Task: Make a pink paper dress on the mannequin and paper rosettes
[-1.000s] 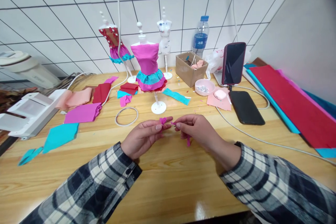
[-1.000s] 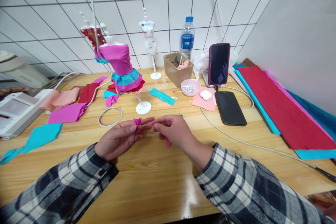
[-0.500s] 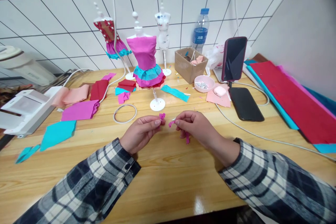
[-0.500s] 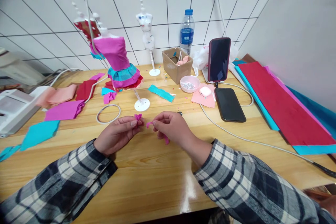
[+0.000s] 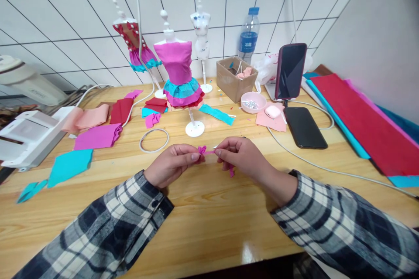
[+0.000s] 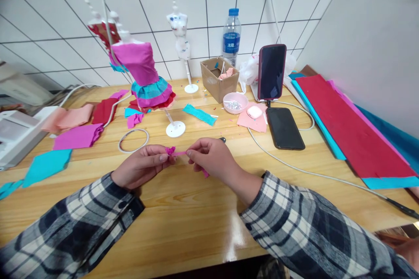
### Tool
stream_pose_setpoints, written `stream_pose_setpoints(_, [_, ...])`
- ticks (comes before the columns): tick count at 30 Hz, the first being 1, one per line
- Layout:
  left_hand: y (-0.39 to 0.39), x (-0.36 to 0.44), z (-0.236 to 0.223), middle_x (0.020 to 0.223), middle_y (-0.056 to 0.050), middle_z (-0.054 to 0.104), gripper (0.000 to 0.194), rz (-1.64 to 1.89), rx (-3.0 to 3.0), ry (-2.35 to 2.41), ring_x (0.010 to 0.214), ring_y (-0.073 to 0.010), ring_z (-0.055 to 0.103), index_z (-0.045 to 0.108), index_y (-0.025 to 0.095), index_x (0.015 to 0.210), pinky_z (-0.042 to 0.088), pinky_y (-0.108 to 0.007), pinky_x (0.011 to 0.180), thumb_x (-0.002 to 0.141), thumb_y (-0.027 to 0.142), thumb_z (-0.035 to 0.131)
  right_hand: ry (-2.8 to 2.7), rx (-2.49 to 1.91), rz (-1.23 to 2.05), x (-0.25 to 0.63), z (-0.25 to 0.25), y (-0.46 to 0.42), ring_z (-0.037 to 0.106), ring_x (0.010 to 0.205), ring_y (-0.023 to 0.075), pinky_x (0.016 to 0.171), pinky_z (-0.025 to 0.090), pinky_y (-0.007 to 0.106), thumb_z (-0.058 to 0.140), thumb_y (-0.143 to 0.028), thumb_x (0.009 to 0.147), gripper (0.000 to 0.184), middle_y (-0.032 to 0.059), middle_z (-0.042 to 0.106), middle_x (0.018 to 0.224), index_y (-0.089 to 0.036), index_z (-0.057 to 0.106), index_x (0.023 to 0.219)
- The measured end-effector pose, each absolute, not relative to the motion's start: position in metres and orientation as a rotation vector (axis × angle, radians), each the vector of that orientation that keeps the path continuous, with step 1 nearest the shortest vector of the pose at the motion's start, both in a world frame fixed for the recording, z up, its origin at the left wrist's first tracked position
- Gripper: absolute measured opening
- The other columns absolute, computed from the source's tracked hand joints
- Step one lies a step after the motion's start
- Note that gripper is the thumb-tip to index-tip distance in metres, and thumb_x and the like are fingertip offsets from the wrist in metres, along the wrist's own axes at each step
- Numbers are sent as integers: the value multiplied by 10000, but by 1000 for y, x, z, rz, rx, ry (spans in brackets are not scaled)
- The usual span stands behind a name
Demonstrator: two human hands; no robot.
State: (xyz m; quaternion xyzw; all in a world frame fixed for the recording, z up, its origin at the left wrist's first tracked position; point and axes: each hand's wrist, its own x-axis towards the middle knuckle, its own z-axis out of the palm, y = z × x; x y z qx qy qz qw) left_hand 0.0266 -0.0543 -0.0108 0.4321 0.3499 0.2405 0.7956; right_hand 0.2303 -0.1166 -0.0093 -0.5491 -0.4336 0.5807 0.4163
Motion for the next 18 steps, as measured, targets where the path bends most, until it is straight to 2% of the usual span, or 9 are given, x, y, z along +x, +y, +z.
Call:
stream_pose_setpoints(2, [-53,25,-10,754,-36,758,212,495,969,735,727,-118,667,781,166,755,501,-200,740,598,274,872,-1157,-1412,1452,231,-7,-117,557,473,102,376,435,199,630,-297,769,122,-20,587,625,-180,599,757])
stream_pose_setpoints(4, [-52,24,-9,746,-39,753,205,446,1049,708,721,-118,659,780,162,742,497,-203,735,613,297,863,-1270,-1433,1385,232,-5,-118,595,556,123,449,478,227,613,-221,736,45,-2,606,699,-179,606,750])
stream_pose_setpoints(5, [-52,23,-9,753,-41,752,202,419,1093,694,730,-120,656,779,160,737,494,-206,741,625,309,856,-1320,-1423,1336,232,-4,-118,631,658,146,528,515,251,599,-171,709,79,18,639,793,-179,626,784])
stream_pose_setpoints(7, [-51,23,-8,788,-45,752,201,366,1166,674,767,-132,654,778,162,741,493,-219,764,644,327,842,-1377,-1332,1283,231,-3,-120,644,949,192,775,542,317,557,-84,659,313,48,667,1043,-191,658,935])
stream_pose_setpoints(9, [-51,24,-8,809,-39,752,194,332,1212,667,781,-135,650,779,176,754,492,-225,770,654,332,834,-1378,-1184,1342,229,-5,-121,589,1128,197,961,471,361,516,-51,652,464,53,653,1185,-200,649,1071])
stream_pose_setpoints(10, [-50,24,-8,804,-32,752,184,317,1232,665,773,-131,648,779,184,761,491,-223,765,661,331,829,-1374,-1123,1398,228,-7,-121,589,1139,193,991,451,370,512,-58,673,460,57,659,1193,-195,650,1090])
stream_pose_setpoints(13, [-49,24,-5,787,-21,753,132,247,1335,648,758,-123,645,780,197,782,488,-218,763,702,302,798,-1345,-1109,1491,224,-14,-120,661,980,202,900,503,374,597,-173,748,285,72,718,1046,-173,690,1018])
stream_pose_setpoints(15, [-49,24,-2,802,-22,755,100,199,1412,632,770,-127,648,779,196,791,489,-223,775,730,275,772,-1323,-1160,1506,223,-17,-120,676,875,198,819,525,357,687,-251,728,241,65,732,933,-166,704,953])
stream_pose_setpoints(18, [-49,25,2,822,-26,754,83,168,1507,617,773,-134,650,775,192,796,494,-231,773,748,254,746,-1310,-1175,1544,223,-18,-118,662,742,163,718,522,309,742,-251,676,213,30,712,798,-161,690,861])
